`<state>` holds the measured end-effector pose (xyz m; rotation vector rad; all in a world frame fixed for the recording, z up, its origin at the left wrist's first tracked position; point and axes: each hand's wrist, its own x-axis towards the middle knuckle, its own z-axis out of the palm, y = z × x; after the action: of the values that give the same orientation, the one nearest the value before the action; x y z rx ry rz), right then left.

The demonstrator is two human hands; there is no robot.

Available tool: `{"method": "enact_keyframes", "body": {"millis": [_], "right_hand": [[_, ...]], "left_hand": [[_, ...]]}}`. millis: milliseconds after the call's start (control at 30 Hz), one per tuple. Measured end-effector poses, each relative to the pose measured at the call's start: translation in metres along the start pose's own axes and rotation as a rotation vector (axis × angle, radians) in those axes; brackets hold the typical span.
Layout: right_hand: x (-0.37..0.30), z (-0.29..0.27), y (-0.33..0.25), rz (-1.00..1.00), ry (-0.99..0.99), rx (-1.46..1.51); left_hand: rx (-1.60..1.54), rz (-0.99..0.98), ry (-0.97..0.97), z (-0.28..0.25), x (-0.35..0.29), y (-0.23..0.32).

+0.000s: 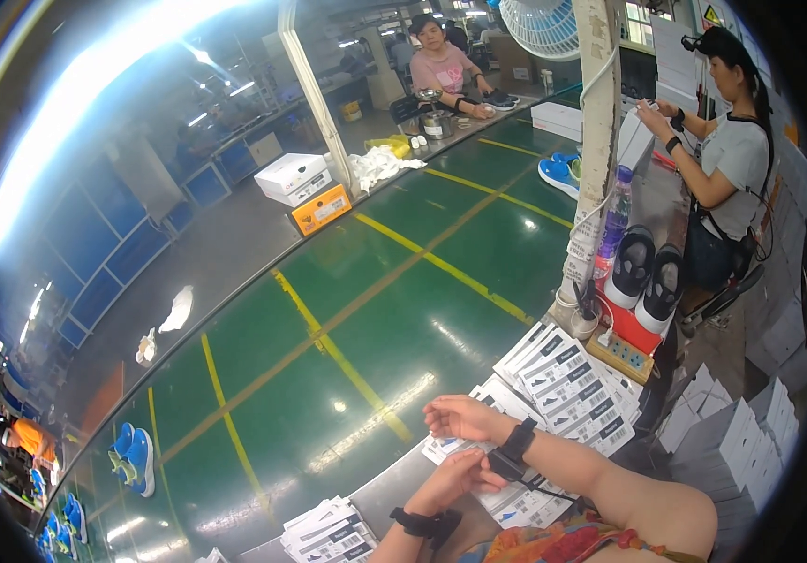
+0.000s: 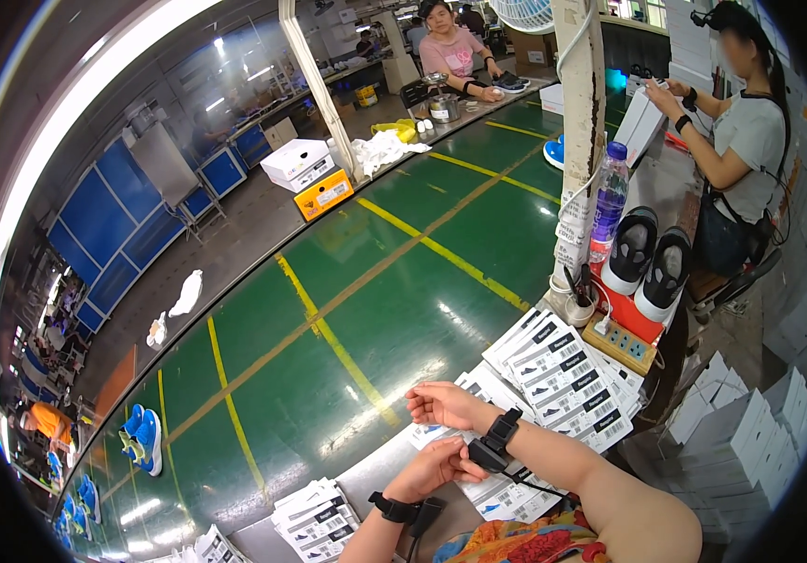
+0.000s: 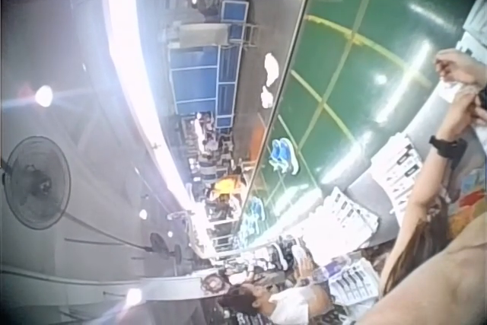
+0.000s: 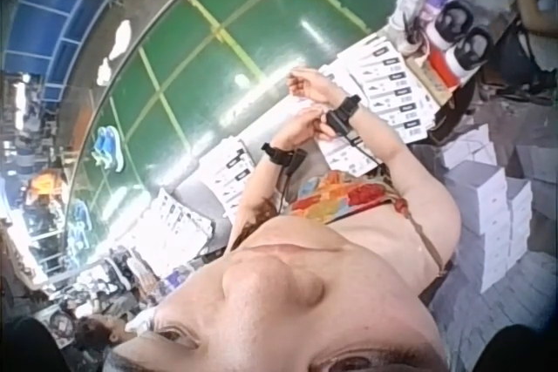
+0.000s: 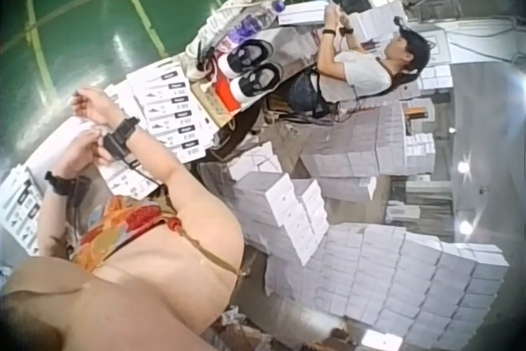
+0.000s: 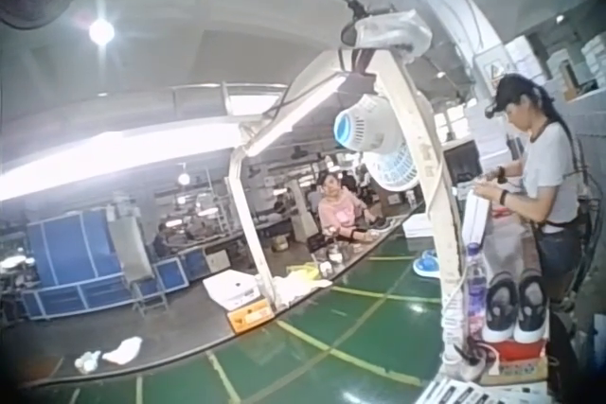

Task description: Inspecting pairs of shoes and checking their labels and soles before packaging.

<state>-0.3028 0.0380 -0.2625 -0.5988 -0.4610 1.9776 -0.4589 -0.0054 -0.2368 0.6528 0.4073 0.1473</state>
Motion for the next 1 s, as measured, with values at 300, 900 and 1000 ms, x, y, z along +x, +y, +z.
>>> {"method": "enact_keyframes", "body": {"millis": [300, 900, 1000], "right_hand": [[0.0004, -0.0012, 0.0010, -0.003, 0.002, -0.001], [0.0003, -0.0010, 0.0013, -0.005, 0.012, -0.004], [0.0001, -0.0018, 0.0012, -0.010, 0.008, -0.003]], "left_hand": [[-0.010, -0.012, -0.009, -0.0012, 0.0001, 0.0000], [-0.043, -0.006, -0.006, -0.0019, 0.0004, -0.0009], [-0.037, -0.006, -0.007, 0.0005, 0.0001, 0.0008]]}}
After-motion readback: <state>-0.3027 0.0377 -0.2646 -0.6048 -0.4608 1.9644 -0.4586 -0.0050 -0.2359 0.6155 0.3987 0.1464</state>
